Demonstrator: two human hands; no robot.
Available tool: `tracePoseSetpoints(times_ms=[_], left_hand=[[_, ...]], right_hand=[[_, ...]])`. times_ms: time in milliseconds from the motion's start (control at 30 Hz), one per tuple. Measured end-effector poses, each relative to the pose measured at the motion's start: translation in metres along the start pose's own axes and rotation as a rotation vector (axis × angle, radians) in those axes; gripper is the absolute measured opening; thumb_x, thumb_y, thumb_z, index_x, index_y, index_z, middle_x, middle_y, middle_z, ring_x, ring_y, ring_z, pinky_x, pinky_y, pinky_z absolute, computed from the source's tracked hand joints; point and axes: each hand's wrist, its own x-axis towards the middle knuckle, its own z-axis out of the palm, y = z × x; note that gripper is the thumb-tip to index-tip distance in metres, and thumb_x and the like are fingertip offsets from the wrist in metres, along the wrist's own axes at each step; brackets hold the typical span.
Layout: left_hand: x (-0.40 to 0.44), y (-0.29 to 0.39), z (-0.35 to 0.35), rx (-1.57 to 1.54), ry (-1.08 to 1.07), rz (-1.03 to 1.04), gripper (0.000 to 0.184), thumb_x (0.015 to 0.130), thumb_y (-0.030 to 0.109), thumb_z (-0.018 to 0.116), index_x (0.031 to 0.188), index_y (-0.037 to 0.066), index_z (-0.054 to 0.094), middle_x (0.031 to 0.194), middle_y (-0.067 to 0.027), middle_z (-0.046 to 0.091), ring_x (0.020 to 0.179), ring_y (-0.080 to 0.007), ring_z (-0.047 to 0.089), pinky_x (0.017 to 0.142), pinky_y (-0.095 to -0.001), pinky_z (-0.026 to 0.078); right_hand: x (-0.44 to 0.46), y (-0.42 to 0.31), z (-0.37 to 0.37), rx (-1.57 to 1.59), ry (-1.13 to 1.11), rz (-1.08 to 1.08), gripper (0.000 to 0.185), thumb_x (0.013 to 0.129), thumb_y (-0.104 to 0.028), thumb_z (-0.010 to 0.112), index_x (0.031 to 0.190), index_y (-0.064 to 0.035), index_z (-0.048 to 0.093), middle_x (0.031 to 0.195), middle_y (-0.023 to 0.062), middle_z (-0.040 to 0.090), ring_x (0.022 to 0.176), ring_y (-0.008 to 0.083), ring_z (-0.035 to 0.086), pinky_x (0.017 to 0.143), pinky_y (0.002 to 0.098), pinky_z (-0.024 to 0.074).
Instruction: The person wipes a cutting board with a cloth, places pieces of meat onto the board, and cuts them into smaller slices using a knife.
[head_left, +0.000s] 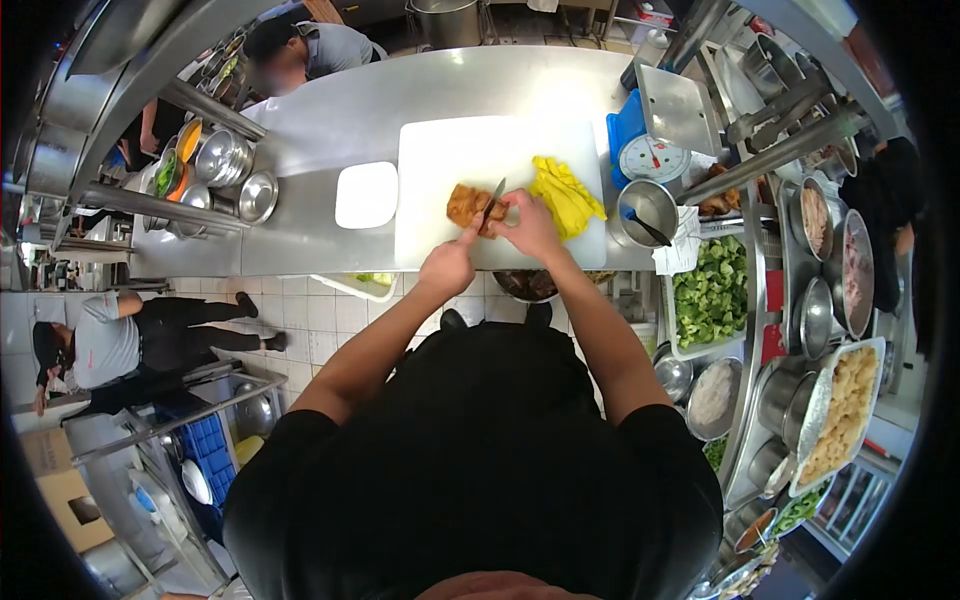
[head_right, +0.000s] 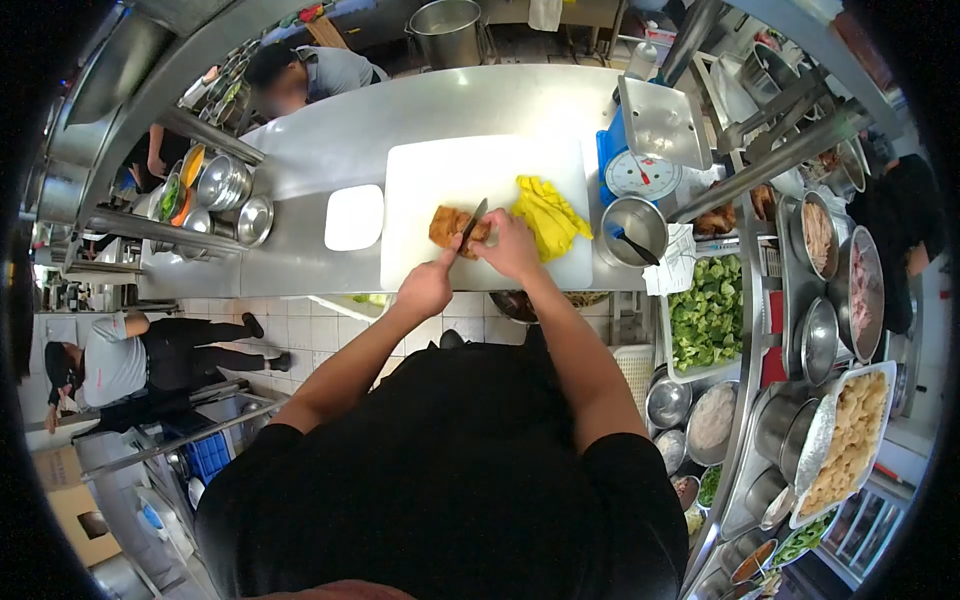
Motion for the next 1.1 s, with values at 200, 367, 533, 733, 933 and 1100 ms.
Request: tracePoseSetpoints(times_ms=[200,367,533,733,933,1100], left_hand=[[0.003,-0.004,0.014,-0.057,0.089,0.012,0.091,0.086,0.002,0.055,0.168,0.028,0.025,0.098,-0.0285,0.072,0.088,-0.0473,0.071,0.083,-0.0582,0.057],[-0.019,-0.005,-0.013,0.014,-0.02,0.0,0.092,0.086,0.002,0.056,0.168,0.029,0.025,0.09,-0.0251,0.072,0.085,-0.0454,0.072,0.081,-0.0579,0.057],[0.011,-0.005,0.019,-0.049,0.111,0.028,0.096,0.084,0.001,0.056,0.169,0.03,0.02,0.094,-0.0266,0.072,0.089,-0.0453,0.072,0.084,-0.0567,0.057],[-0.028,-0.006,0.002,0.031,-0.011,-0.009,0.098,0.084,0.002,0.057,0.17,0.03,0.017,0.09,-0.0272,0.072,0.085,-0.0444,0.072,0.079,-0.056,0.058],[0.011,-0.008,0.02,-0.025,0.135,0.054,0.096,0.084,0.001,0.056,0.169,0.03,0.022,0.092,-0.028,0.072,0.082,-0.0453,0.072,0.077,-0.057,0.057],[-0.057,-0.032,0.021,-0.009,-0.007,-0.022,0.098,0.084,-0.001,0.056,0.168,0.033,0.022,0.094,-0.028,0.072,0.085,-0.0475,0.072,0.078,-0.0577,0.057]], right_hand=[[0.001,-0.002,0.004,-0.009,0.006,0.023,0.055,0.08,-0.037,0.084,0.123,-0.0111,0.063,0.12,0.0094,0.072,0.116,0.0345,0.063,0.102,0.0495,0.0474],[-0.001,0.001,0.006,-0.008,0.006,0.015,0.055,0.08,-0.039,0.083,0.122,-0.0115,0.062,0.121,0.0089,0.072,0.116,0.0346,0.063,0.1,0.051,0.047],[-0.002,0.005,0.012,0.02,0.012,0.003,0.057,0.08,-0.039,0.084,0.124,-0.0115,0.061,0.12,0.01,0.072,0.116,0.0345,0.064,0.1,0.0517,0.0472],[-0.005,0.004,0.012,-0.009,0.029,0.012,0.056,0.081,-0.04,0.084,0.124,-0.0118,0.061,0.12,0.0114,0.072,0.114,0.035,0.065,0.101,0.0515,0.0463],[-0.006,0.006,0.015,0.03,0.045,0.001,0.056,0.081,-0.04,0.084,0.124,-0.0122,0.062,0.12,0.0109,0.071,0.117,0.0346,0.063,0.101,0.0517,0.0459],[-0.007,-0.001,0.012,-0.014,0.067,0.026,0.056,0.081,-0.041,0.083,0.124,-0.0122,0.062,0.119,0.0103,0.072,0.115,0.0349,0.064,0.1,0.0519,0.0459]])
